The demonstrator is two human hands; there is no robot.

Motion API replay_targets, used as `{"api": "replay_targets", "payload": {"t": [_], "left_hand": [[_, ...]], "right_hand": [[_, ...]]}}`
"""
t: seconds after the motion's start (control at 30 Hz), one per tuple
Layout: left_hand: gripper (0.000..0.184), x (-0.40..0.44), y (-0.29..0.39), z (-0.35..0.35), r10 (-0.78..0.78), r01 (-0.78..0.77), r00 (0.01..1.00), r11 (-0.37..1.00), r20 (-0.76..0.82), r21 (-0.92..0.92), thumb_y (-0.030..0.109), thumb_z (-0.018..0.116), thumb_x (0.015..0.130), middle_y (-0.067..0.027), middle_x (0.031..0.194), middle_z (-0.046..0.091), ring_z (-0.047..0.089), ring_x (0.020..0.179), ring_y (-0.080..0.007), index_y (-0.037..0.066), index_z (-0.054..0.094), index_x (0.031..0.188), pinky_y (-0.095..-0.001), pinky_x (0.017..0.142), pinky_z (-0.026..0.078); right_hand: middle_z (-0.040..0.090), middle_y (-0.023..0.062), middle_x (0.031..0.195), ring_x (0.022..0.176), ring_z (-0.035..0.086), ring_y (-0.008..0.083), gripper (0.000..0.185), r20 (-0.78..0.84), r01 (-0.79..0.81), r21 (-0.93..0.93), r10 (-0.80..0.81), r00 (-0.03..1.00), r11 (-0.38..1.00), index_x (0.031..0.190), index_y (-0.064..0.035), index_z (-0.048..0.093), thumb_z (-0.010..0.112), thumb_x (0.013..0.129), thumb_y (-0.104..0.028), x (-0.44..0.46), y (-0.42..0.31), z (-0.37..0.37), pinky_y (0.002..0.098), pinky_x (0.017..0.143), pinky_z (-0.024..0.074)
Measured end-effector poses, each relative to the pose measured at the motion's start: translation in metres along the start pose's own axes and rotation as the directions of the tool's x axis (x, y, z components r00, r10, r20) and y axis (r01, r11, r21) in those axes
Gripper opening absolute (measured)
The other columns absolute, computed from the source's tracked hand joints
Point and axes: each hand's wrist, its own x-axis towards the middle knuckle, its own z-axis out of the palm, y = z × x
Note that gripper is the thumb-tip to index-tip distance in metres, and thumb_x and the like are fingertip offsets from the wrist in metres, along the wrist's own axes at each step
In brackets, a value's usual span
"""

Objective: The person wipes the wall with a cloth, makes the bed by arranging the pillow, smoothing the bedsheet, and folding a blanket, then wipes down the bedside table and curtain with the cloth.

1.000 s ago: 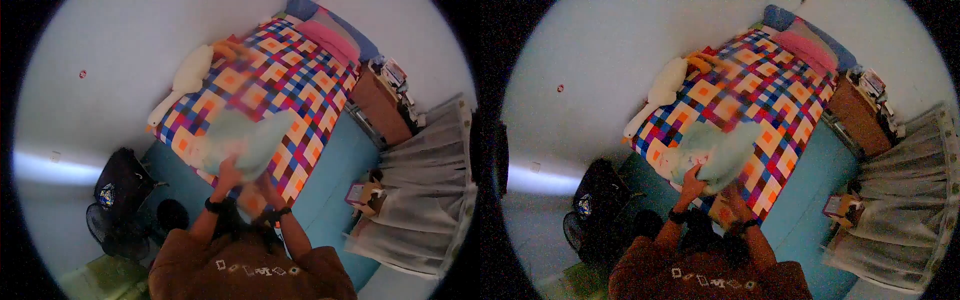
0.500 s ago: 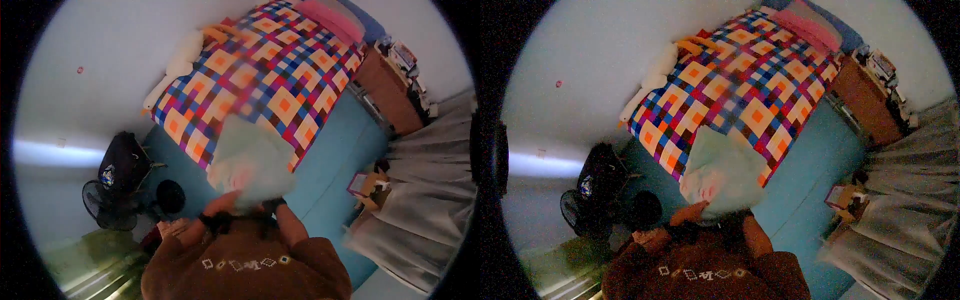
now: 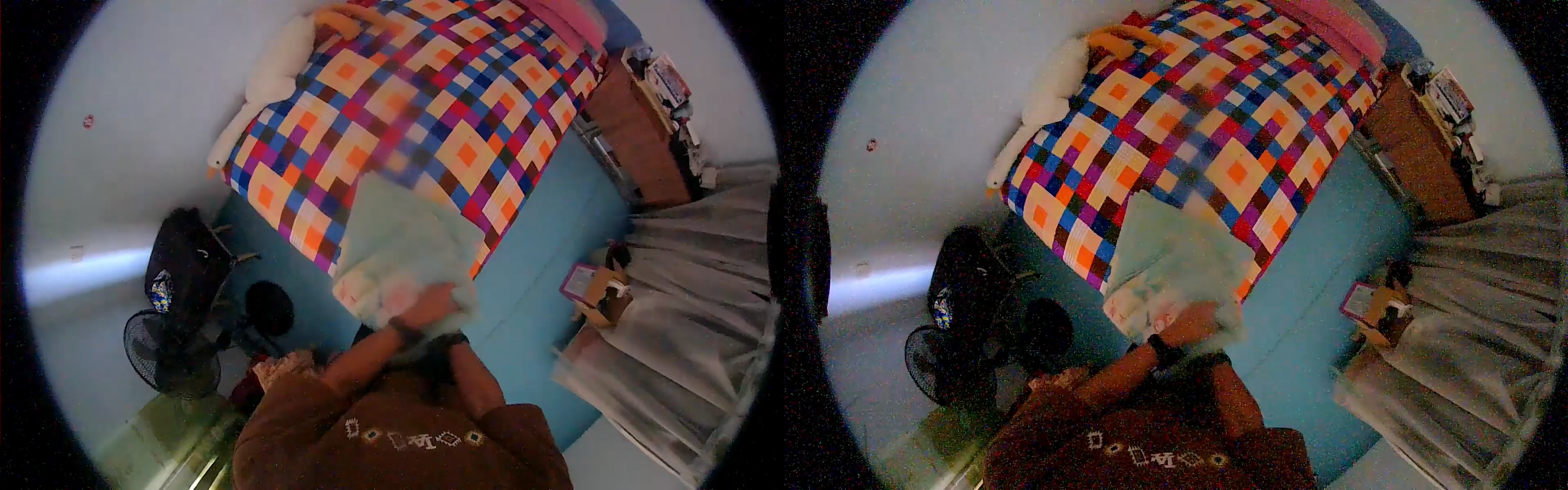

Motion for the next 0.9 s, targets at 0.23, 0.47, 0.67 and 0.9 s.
{"api": "replay_targets", "payload": {"t": [0.23, 0.47, 0.67, 0.9], "left_hand": [[0.044, -0.072, -0.053, -0.096, -0.591, 0.317, 0.785, 0.638, -0.183, -0.701, 0.016, 0.057, 0.084, -0.013, 0.109, 0.06, 0.059, 0.09, -0.0222, 0.003, 0.05, 0.125, -0.035, 0.08, 0.049], [0.04, -0.217, -0.143, -0.044, -0.816, -0.161, 0.54, 0.138, -0.205, -0.977, 0.014, 0.055, 0.076, -0.0094, 0.11, 0.057, 0.054, 0.103, -0.0211, 0.002, 0.054, 0.115, -0.0359, 0.088, 0.047], [0.047, -0.22, -0.035, 0.052, -0.929, -0.612, 0.368, -0.208, -0.042, -0.763, 0.017, 0.055, 0.069, -0.0102, 0.11, 0.058, 0.054, 0.105, -0.0263, 0.003, 0.054, 0.115, -0.0389, 0.092, 0.045], [0.048, -0.19, 0.063, 0.063, -0.967, -0.727, 0.189, -0.021, -0.171, -0.686, 0.016, 0.054, 0.069, -0.0087, 0.115, 0.057, 0.053, 0.105, -0.0257, 0.004, 0.052, 0.115, -0.0383, 0.093, 0.044]], "right_hand": [[0.054, 0.0105, 0.12, 0.109, 0.052, 0.0249, 0.043, 0.027, 0.087, -0.397, -0.083, 0.996, 0.913, 0.122, -0.0096, 0.048, 0.057, 0.088, -0.034, 0.011, -0.033, -0.058, 0.0422, 0.085, 0.0457], [0.048, 0.0097, 0.126, 0.111, 0.051, 0.0255, 0.052, -0.088, 0.23, -0.071, -0.236, 0.968, 0.971, 0.13, -0.0129, 0.043, 0.062, 0.085, -0.031, 0.082, -0.01, -0.155, 0.0426, 0.084, 0.0475], [0.049, 0.0071, 0.125, 0.116, 0.047, 0.0261, 0.057, 0.167, -0.12, 0.18, 0.089, 0.982, 0.976, 0.133, -0.0113, 0.04, 0.064, 0.085, -0.03, 0.131, -0.077, -0.175, 0.0414, 0.09, 0.0452], [0.053, 0.0141, 0.121, 0.114, 0.049, 0.0315, 0.057, 0.611, 0.802, -0.427, -0.521, 0.596, 0.417, 0.121, -0.0062, 0.051, 0.074, 0.068, -0.011, 0.087, -0.155, -0.186, 0.0392, 0.097, 0.039]]}}
